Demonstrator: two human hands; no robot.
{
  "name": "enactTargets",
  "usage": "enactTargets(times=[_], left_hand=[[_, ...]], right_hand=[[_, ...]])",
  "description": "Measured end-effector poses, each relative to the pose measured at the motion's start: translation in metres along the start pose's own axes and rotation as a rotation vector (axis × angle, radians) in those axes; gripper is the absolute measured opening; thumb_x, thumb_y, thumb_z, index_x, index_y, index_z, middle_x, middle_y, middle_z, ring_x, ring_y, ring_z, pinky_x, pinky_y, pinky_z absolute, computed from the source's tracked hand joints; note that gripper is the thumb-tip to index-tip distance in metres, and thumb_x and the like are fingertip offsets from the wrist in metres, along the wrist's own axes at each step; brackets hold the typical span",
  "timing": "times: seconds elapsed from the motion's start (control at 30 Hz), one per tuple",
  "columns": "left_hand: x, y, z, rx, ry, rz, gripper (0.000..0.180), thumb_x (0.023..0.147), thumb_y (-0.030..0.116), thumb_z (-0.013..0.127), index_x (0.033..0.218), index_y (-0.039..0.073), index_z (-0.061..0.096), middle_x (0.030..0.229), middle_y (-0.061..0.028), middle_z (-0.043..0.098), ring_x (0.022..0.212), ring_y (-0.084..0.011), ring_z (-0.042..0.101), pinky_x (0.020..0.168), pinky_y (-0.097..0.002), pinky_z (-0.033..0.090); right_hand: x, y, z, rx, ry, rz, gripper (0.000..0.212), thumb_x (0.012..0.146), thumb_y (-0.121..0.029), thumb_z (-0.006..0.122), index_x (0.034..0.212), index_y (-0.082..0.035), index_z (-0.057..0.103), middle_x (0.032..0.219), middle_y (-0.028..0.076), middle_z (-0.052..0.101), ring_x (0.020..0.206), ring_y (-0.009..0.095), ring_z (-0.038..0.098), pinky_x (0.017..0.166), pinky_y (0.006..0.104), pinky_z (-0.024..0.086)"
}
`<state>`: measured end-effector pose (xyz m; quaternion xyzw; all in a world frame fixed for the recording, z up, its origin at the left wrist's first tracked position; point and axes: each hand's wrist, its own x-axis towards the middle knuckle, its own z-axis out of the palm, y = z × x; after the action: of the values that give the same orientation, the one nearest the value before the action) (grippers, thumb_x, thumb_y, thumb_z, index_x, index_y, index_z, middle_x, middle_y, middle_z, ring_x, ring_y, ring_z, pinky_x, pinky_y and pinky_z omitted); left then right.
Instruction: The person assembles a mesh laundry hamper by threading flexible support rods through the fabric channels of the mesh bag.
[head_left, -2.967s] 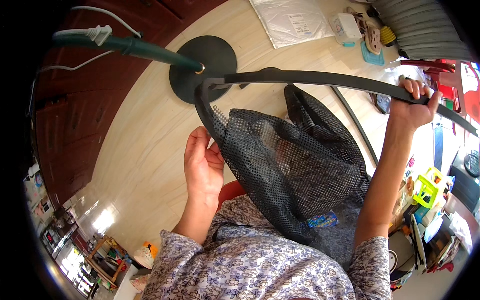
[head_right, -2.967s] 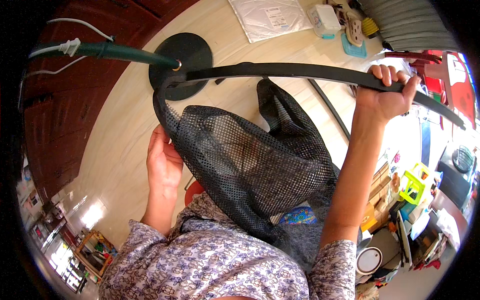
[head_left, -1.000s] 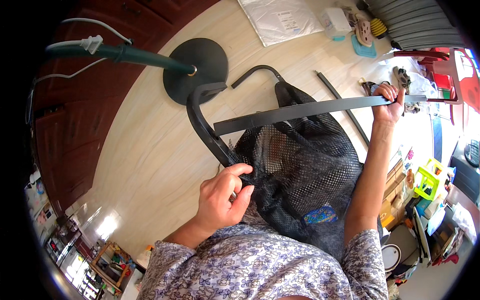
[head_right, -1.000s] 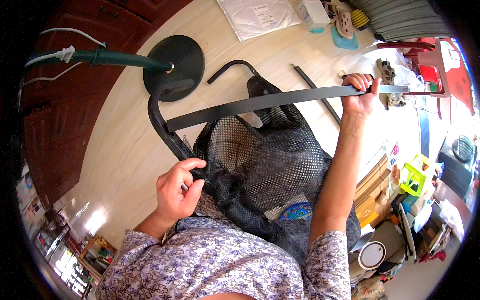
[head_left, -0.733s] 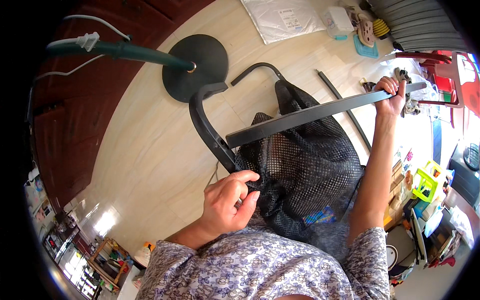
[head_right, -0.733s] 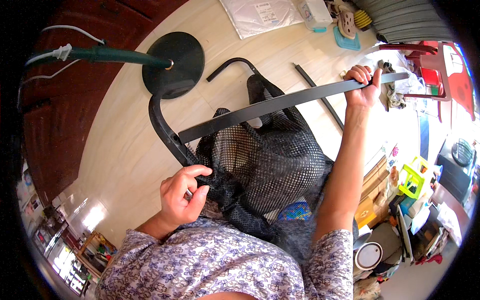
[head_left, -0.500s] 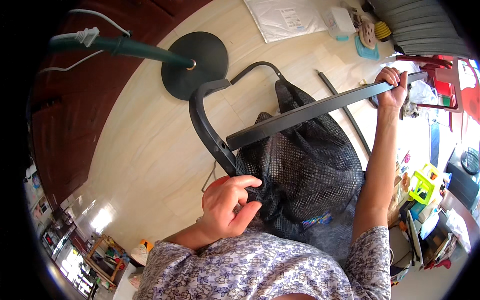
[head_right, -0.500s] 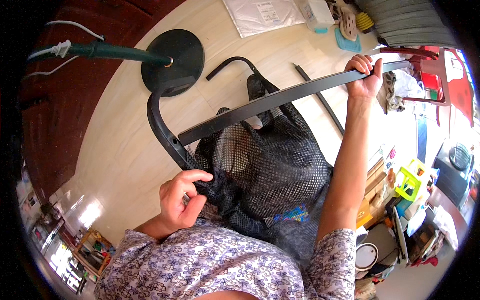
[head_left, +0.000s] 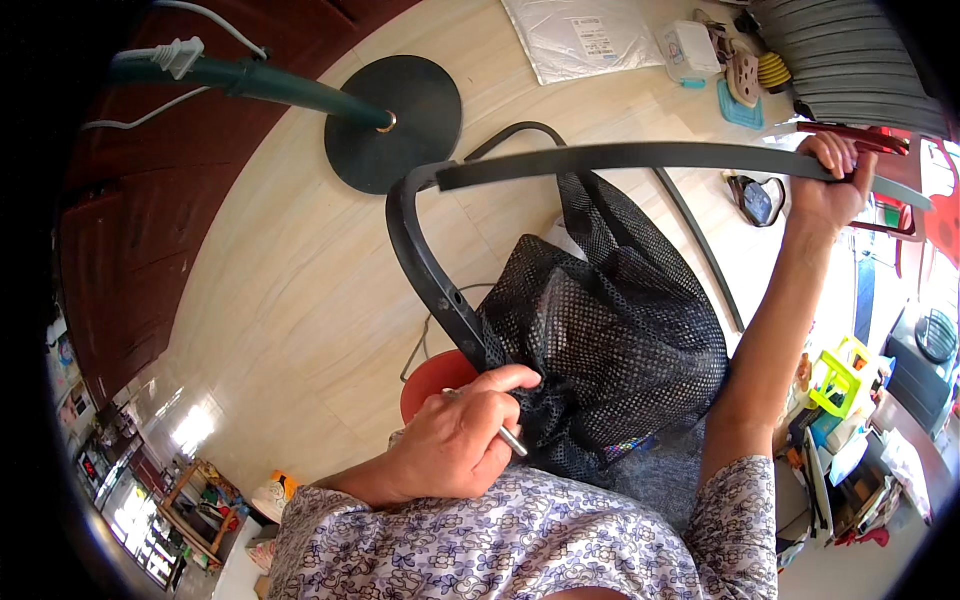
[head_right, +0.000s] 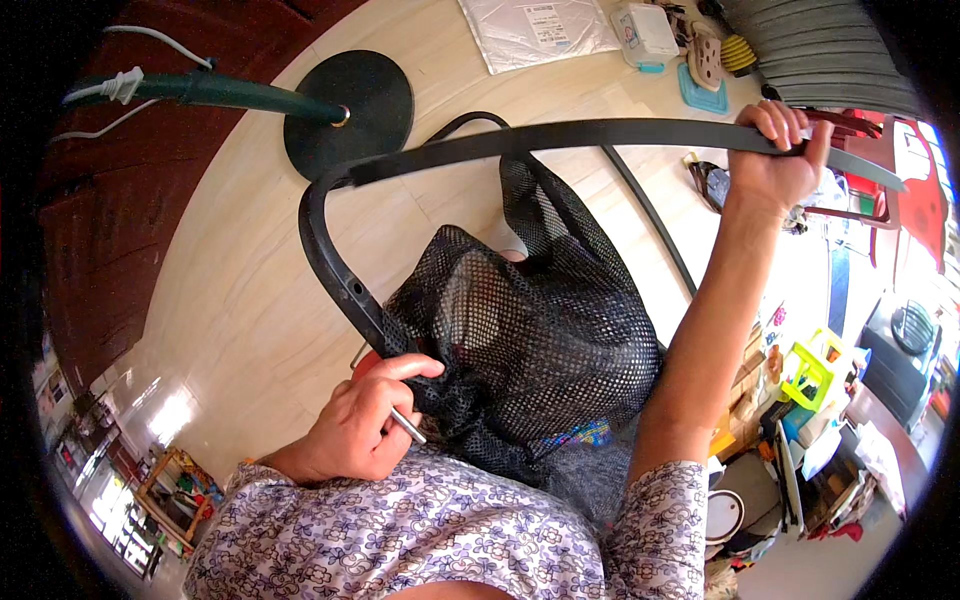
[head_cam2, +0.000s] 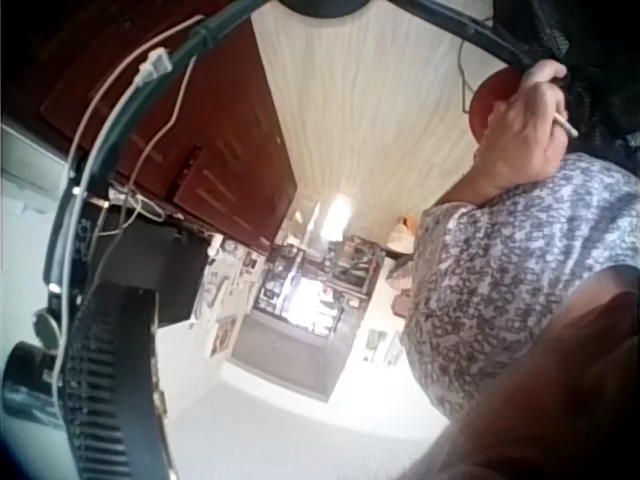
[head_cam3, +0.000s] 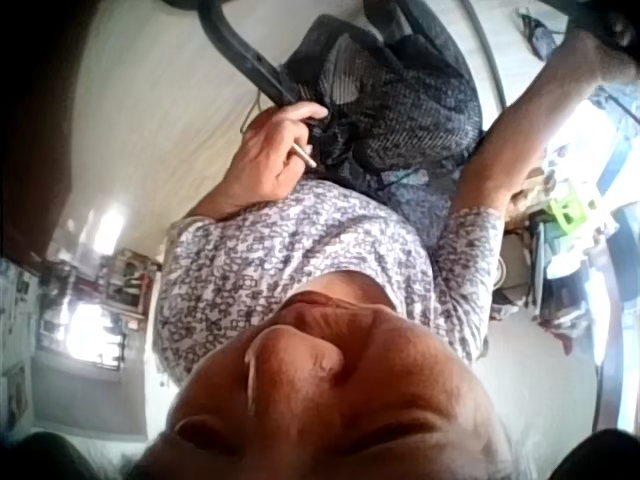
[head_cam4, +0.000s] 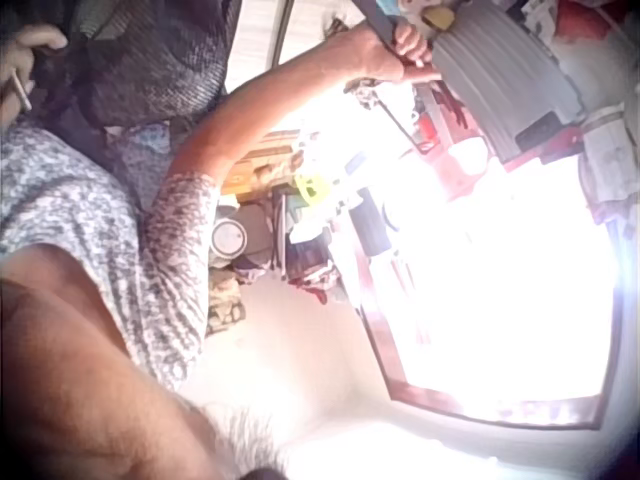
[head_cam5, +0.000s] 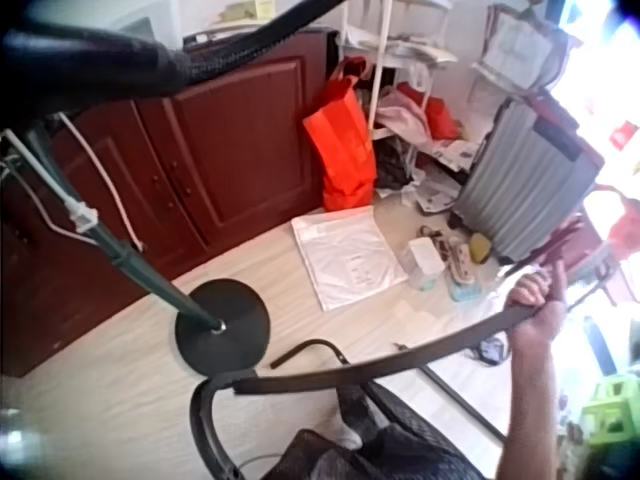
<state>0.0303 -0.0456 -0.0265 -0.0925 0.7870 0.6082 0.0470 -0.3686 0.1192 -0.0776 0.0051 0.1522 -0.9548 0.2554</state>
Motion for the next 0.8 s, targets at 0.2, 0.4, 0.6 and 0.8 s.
enactTargets(times=[0.2,0.4,0.6,0.8], left_hand=[[-0.004,-0.005,-0.003,-0.381,-0.017,-0.158,0.025,0.078,0.000,0.056,0.087,0.006,0.034,0.117,-0.0259,0.050,0.060,-0.0180,0.058,0.055,-0.0264,0.046],[-0.008,-0.017,-0.013,-0.954,0.070,-0.253,0.029,0.092,0.036,0.038,0.093,0.007,0.032,0.113,-0.0378,0.045,0.062,-0.0286,0.063,0.050,-0.0265,0.049],[-0.007,-0.016,-0.010,-1.044,0.218,-0.271,0.029,0.094,0.034,0.035,0.094,0.005,0.032,0.106,-0.0377,0.049,0.054,-0.0326,0.062,0.039,-0.0290,0.048],[-0.013,-0.021,-0.007,-1.093,0.199,-0.311,0.029,0.095,0.033,0.035,0.095,0.004,0.032,0.105,-0.0363,0.050,0.053,-0.0334,0.062,0.038,-0.0294,0.047]], right_hand=[[-0.014,-0.026,0.030,-0.123,-0.158,0.073,0.027,0.082,-0.026,0.058,0.068,-0.008,0.042,0.055,-0.001,0.036,0.047,0.009,0.036,0.049,0.0238,0.033],[-0.030,-0.022,0.004,0.067,-0.074,0.099,0.027,0.084,-0.026,0.056,0.071,-0.007,0.041,0.056,-0.001,0.035,0.047,0.009,0.037,0.048,0.0233,0.035],[-0.039,-0.016,-0.009,0.086,-0.054,0.056,0.028,0.086,-0.025,0.055,0.070,-0.007,0.040,0.056,-0.001,0.036,0.047,0.009,0.037,0.048,0.0225,0.035],[-0.040,-0.016,0.003,-0.030,-0.204,0.113,0.026,0.086,-0.024,0.054,0.071,-0.007,0.040,0.056,-0.002,0.035,0.048,0.008,0.036,0.049,0.0220,0.034]])
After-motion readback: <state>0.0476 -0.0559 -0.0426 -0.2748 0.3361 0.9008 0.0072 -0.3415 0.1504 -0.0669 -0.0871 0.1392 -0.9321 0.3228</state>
